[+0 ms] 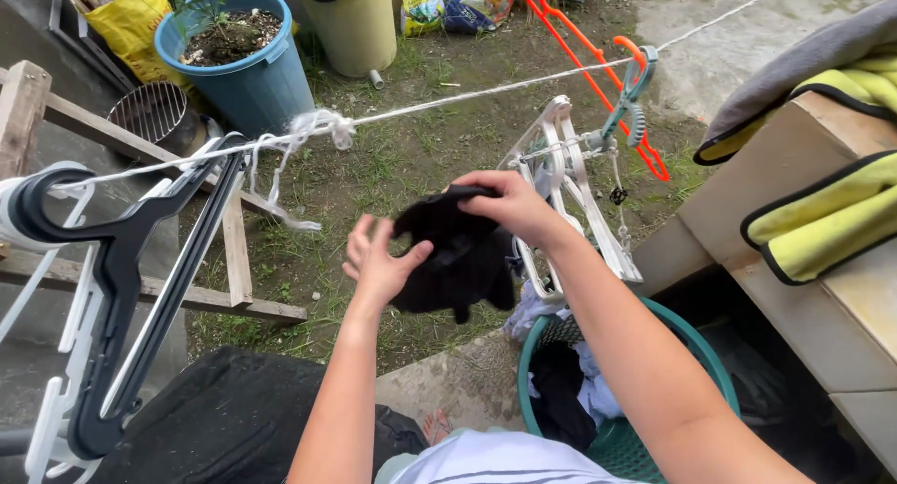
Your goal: Hanging various pieces of clothing on a clothesline using hangers.
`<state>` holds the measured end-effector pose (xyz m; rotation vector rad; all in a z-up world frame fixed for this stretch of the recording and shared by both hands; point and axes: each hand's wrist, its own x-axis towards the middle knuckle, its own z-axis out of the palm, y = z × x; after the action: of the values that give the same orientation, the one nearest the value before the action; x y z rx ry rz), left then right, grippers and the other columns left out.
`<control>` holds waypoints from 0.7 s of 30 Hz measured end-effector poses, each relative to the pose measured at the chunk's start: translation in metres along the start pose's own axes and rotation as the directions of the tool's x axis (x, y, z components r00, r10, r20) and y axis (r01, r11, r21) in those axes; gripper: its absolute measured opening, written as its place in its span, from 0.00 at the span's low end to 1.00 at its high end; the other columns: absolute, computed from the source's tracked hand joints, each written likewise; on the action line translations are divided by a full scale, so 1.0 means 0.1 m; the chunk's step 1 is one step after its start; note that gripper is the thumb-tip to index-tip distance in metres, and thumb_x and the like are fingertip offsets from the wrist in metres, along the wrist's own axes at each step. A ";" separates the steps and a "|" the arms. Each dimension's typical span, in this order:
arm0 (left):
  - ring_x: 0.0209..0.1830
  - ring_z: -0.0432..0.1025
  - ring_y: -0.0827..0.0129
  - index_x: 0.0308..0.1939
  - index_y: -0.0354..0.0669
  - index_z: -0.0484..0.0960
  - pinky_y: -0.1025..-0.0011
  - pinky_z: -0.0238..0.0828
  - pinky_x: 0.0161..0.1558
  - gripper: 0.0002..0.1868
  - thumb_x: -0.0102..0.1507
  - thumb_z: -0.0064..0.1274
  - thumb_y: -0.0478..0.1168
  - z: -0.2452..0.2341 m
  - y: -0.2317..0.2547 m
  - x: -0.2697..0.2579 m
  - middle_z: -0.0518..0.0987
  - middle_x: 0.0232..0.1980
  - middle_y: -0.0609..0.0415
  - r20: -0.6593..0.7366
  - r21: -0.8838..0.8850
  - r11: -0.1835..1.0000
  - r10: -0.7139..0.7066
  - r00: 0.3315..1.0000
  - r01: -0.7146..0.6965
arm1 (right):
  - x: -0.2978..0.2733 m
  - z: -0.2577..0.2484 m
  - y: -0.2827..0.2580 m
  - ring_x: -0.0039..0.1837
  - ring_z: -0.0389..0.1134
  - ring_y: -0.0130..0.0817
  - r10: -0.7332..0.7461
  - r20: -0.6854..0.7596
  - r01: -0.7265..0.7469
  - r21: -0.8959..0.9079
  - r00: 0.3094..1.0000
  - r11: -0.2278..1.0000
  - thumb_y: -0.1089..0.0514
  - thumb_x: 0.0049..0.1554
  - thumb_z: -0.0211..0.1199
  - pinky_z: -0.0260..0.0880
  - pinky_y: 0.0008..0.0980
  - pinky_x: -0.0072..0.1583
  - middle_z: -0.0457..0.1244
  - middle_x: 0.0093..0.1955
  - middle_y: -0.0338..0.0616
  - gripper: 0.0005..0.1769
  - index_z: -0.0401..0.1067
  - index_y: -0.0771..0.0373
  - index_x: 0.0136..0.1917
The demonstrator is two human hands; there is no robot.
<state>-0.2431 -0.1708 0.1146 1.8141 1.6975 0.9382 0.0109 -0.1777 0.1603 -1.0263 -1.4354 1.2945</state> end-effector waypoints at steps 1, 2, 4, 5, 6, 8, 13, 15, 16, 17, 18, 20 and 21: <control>0.75 0.47 0.50 0.59 0.45 0.73 0.49 0.43 0.68 0.38 0.53 0.72 0.57 -0.01 -0.02 0.01 0.60 0.74 0.45 -0.001 -0.002 1.000 -0.003 1.000 0.003 | 0.03 -0.04 0.04 0.52 0.69 0.26 0.001 0.003 -0.001 -0.001 1.000 1.000 0.63 0.56 0.66 0.69 0.30 0.57 0.70 0.49 0.38 0.16 0.78 0.65 0.59; 0.68 0.55 0.56 0.54 0.43 0.78 0.54 0.49 0.64 0.29 0.55 0.69 0.53 -0.03 -0.04 0.02 0.67 0.67 0.49 0.124 -0.164 0.986 0.026 0.992 -0.005 | 0.07 -0.09 0.08 0.55 0.70 0.27 -0.055 0.005 0.055 0.068 0.998 0.996 0.63 0.56 0.65 0.69 0.30 0.60 0.71 0.52 0.39 0.16 0.78 0.66 0.58; 0.61 0.63 0.62 0.48 0.42 0.83 0.59 0.56 0.59 0.21 0.57 0.66 0.49 0.06 -0.15 0.09 0.74 0.59 0.53 0.239 -0.323 0.946 0.075 0.968 0.007 | 0.15 -0.14 0.15 0.58 0.71 0.27 -0.112 0.005 0.110 0.138 0.994 0.984 0.64 0.56 0.64 0.69 0.29 0.64 0.71 0.56 0.40 0.16 0.78 0.66 0.58; 0.52 0.66 0.68 0.47 0.39 0.80 0.66 0.61 0.52 0.17 0.62 0.63 0.46 0.16 -0.26 0.13 0.76 0.51 0.56 0.275 -0.553 0.830 0.111 0.955 0.063 | 0.18 -0.15 0.19 0.60 0.70 0.28 -0.135 -0.088 0.137 0.013 0.987 0.991 0.62 0.57 0.64 0.69 0.29 0.64 0.71 0.57 0.42 0.16 0.78 0.65 0.58; 0.43 0.69 0.75 0.46 0.36 0.77 0.73 0.65 0.46 0.14 0.67 0.61 0.42 0.26 -0.36 0.17 0.77 0.43 0.59 0.298 -0.743 0.658 0.156 0.942 0.126 | 0.21 -0.15 0.23 0.61 0.70 0.30 -0.168 -0.176 0.150 -0.113 0.970 0.982 0.61 0.58 0.64 0.68 0.30 0.65 0.70 0.58 0.44 0.15 0.79 0.65 0.59; 0.41 0.68 0.77 0.46 0.35 0.77 0.75 0.65 0.44 0.12 0.69 0.60 0.41 0.20 -0.11 0.09 0.76 0.42 0.61 0.276 -0.781 0.615 0.184 0.943 0.108 | 0.19 0.02 -0.02 0.63 0.69 0.31 -0.197 -0.206 0.128 -0.307 0.958 0.943 0.57 0.59 0.65 0.67 0.31 0.65 0.69 0.59 0.44 0.18 0.76 0.62 0.62; 0.40 0.71 0.80 0.50 0.39 0.81 0.77 0.68 0.44 0.11 0.65 0.56 0.39 0.25 0.19 -0.06 0.80 0.42 0.63 0.294 -0.810 0.577 0.253 0.922 0.100 | 0.18 0.40 -0.27 0.66 0.59 0.30 0.509 -0.279 -0.521 0.034 0.815 0.853 0.40 0.64 0.57 0.67 0.48 0.58 0.60 0.66 0.30 0.26 0.64 0.46 0.72; 0.42 0.71 0.80 0.48 0.39 0.80 0.77 0.69 0.46 0.11 0.65 0.56 0.40 0.28 0.07 -0.11 0.80 0.42 0.64 0.368 -0.800 0.583 0.289 0.884 0.143 | 0.30 0.39 0.07 0.53 0.68 0.31 0.583 -0.024 -0.577 0.118 0.812 0.809 0.52 0.54 0.63 0.73 0.47 0.50 0.67 0.53 0.36 0.23 0.72 0.53 0.63; 0.42 0.71 0.80 0.48 0.39 0.80 0.77 0.69 0.46 0.11 0.65 0.56 0.40 0.39 -0.21 -0.11 0.80 0.42 0.64 0.366 -0.800 0.582 0.288 0.885 0.142 | 0.36 0.38 0.23 0.53 0.68 0.31 0.582 -0.021 -0.577 0.116 0.813 0.809 0.52 0.54 0.63 0.73 0.47 0.50 0.67 0.53 0.36 0.23 0.72 0.53 0.63; 0.41 0.69 0.79 0.46 0.36 0.80 0.76 0.67 0.46 0.11 0.68 0.56 0.42 0.50 -0.50 -0.11 0.78 0.42 0.62 0.294 -0.812 0.578 0.279 0.914 0.085 | 0.41 0.37 0.40 0.46 0.65 0.32 0.500 -0.035 -0.499 0.042 0.865 0.866 0.56 0.54 0.61 0.66 0.42 0.44 0.67 0.48 0.39 0.21 0.76 0.59 0.61; 0.41 0.68 0.78 0.45 0.34 0.79 0.76 0.65 0.46 0.13 0.72 0.56 0.44 0.61 -0.79 -0.12 0.76 0.41 0.61 0.219 -0.818 0.574 0.269 0.938 0.027 | 0.45 0.36 0.56 0.39 0.61 0.33 0.413 -0.043 -0.414 -0.033 0.910 0.909 0.61 0.54 0.60 0.58 0.37 0.38 0.68 0.42 0.42 0.21 0.81 0.63 0.60; 0.46 0.67 0.72 0.48 0.34 0.76 0.71 0.64 0.49 0.17 0.70 0.59 0.47 0.43 -0.64 -0.26 0.74 0.46 0.56 -0.052 -0.618 0.760 0.213 0.976 -0.199 | 0.48 0.39 0.59 0.39 0.63 0.27 0.318 -0.078 -0.321 -0.025 0.945 0.947 0.63 0.56 0.59 0.62 0.31 0.40 0.68 0.41 0.38 0.17 0.81 0.65 0.56; 0.50 0.66 0.65 0.52 0.34 0.74 0.67 0.63 0.53 0.22 0.68 0.61 0.50 0.33 -0.57 -0.33 0.72 0.51 0.52 -0.325 -0.314 0.889 0.227 0.918 -0.332 | 0.50 0.42 0.61 0.40 0.65 0.22 0.219 -0.112 -0.223 -0.020 0.969 0.975 0.64 0.58 0.57 0.66 0.25 0.42 0.69 0.40 0.35 0.13 0.81 0.67 0.52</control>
<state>-0.2554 -0.1934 0.0453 1.7594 1.3047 1.5872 -0.0411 -0.1331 0.1036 -1.2885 -1.2903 1.3529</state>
